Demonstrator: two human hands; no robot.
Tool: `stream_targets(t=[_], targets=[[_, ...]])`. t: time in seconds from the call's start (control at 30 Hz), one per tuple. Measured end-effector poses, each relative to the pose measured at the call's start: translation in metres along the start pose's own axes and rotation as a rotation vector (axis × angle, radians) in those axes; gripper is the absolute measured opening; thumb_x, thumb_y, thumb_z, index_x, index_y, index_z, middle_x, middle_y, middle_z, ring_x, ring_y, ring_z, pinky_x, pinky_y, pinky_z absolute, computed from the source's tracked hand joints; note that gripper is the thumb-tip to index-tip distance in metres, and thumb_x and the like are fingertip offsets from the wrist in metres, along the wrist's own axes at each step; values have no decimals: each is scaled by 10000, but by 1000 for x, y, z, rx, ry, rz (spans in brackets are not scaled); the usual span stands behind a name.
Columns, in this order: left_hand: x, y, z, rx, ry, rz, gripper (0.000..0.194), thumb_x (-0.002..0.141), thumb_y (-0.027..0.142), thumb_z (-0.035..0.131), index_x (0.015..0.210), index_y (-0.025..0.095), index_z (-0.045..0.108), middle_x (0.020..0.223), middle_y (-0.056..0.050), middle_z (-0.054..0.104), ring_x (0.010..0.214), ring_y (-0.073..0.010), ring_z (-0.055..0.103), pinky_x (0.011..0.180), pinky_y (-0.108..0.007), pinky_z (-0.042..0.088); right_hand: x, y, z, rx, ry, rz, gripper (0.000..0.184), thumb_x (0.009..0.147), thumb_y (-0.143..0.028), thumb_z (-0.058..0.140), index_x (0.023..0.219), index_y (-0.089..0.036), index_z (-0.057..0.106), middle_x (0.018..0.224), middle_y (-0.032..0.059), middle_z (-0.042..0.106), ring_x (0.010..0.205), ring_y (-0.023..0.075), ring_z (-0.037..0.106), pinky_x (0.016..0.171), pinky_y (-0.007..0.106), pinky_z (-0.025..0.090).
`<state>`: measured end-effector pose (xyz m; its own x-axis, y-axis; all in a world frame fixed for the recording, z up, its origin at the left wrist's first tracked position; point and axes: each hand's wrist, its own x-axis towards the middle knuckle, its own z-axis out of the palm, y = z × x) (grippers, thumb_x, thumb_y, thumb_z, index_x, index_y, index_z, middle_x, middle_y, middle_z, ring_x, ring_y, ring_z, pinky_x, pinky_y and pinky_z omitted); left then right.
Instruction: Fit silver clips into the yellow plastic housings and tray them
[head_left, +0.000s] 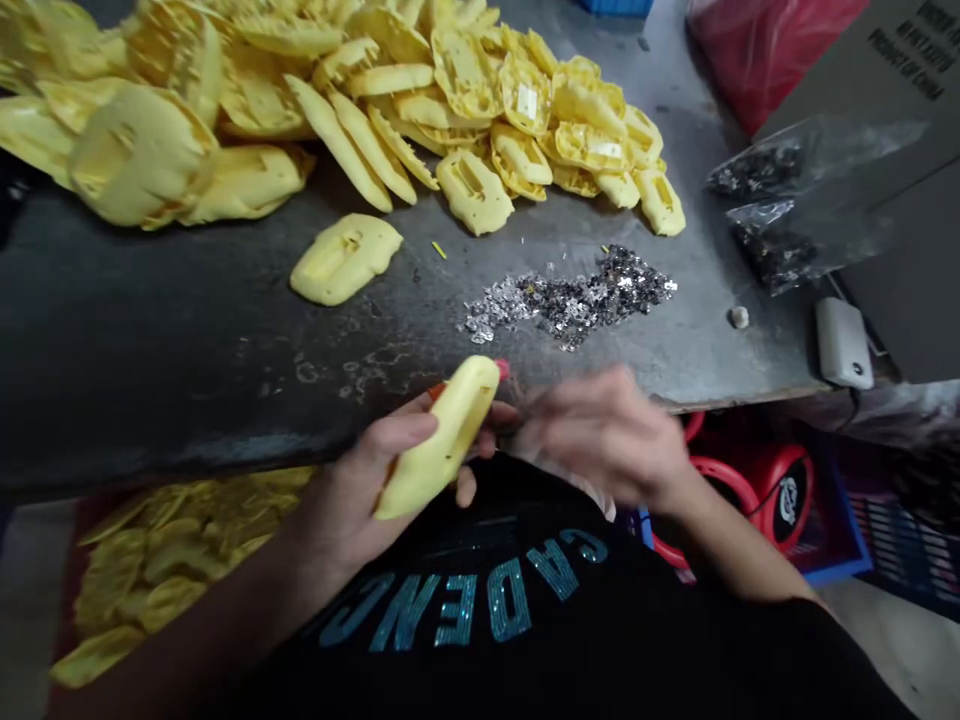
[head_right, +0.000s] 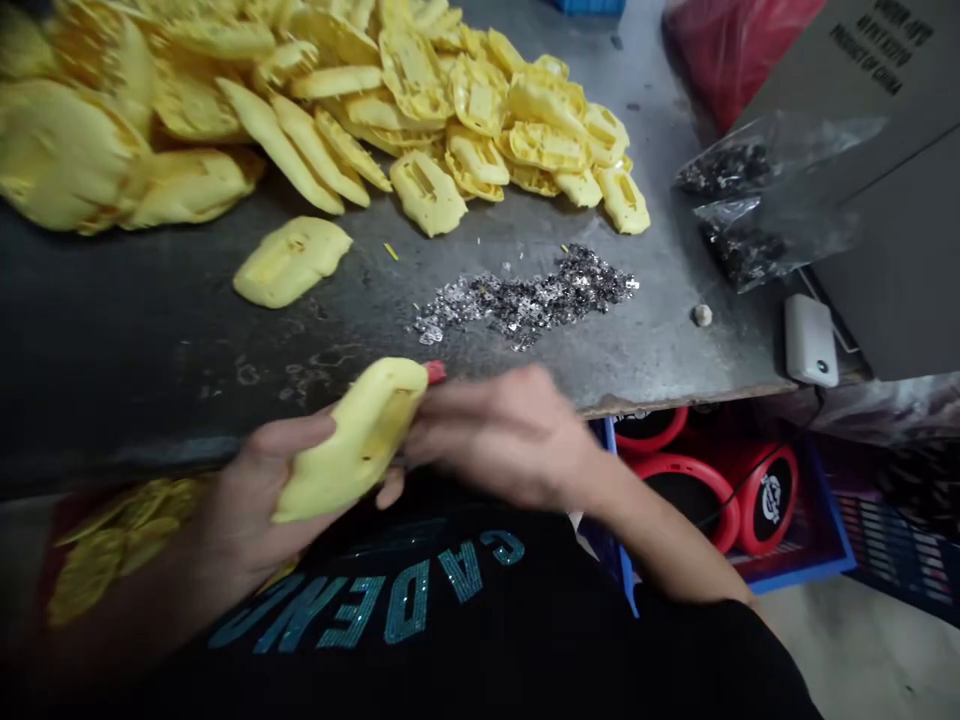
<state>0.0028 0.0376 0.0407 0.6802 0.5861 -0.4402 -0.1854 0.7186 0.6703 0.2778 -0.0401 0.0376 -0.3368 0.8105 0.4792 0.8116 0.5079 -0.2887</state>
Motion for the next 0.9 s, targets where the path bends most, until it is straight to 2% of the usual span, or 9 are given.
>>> stream_targets(t=[0.03,0.07,0.1,0.17,0.27,0.37,0.5,0.73,0.9], targets=[[3,0,0,-11,37,6,632,869,497,814,1430,206,835,1293,-136,859,976,-287,798,680,-335,710,-15,26,-4,-35,86,123,285,1154,-311,626,1421,-355,716,1359,-3,800,1224,210,741,994,395,639],[5,1,0,-23,91,9,677,845,520,803,1440,198,830,1300,-147,852,987,-299,786,678,-366,726,-28,54,-7,-78,162,237,257,1156,-260,581,1355,-314,732,1244,35,804,1135,228,744,954,425,632],[6,2,0,-32,152,3,694,841,536,789,1441,191,828,1298,-153,848,1017,-314,778,716,-409,748,-40,81,-9,-127,228,334,258,1150,-232,547,1285,-301,755,1143,51,793,1037,240,726,909,447,613],[8,3,-1,-36,233,-35,679,842,550,785,1406,176,840,1266,-160,852,1072,-347,772,809,-506,771,-54,128,-12,-200,254,477,188,1094,-268,644,1186,-288,807,1029,75,772,969,267,690,902,490,581],[12,3,-1,-24,240,-39,699,858,597,792,1415,176,830,1317,-182,856,1134,-391,786,862,-569,767,-53,158,-6,-245,197,575,229,1007,-333,784,1222,-278,842,1121,125,795,1060,337,683,944,566,547],[15,1,1,-18,230,-19,746,901,653,755,1474,178,797,1359,-203,855,1096,-387,825,773,-496,770,-36,138,6,-188,63,579,316,997,-331,808,1310,-298,825,1221,118,802,1151,360,686,993,567,530],[17,-2,3,-74,240,-86,730,948,660,732,1513,199,763,1339,-206,867,1047,-363,865,707,-429,759,-29,97,12,-28,-85,458,265,1081,-294,694,1309,-332,825,1164,71,816,1123,305,716,971,477,507],[17,-8,-4,-189,112,-151,647,982,662,726,1492,265,768,1408,-158,856,1148,-352,877,784,-447,766,-61,82,-5,-155,107,556,141,1076,-283,730,1097,-321,864,1046,29,838,1020,271,723,934,453,461],[18,-11,-1,-181,92,-119,605,991,646,750,1421,226,821,1347,-156,877,1105,-331,885,739,-389,759,-45,63,11,-148,57,462,131,1104,-344,737,1190,-326,835,1080,20,831,1018,250,729,919,437,461]])
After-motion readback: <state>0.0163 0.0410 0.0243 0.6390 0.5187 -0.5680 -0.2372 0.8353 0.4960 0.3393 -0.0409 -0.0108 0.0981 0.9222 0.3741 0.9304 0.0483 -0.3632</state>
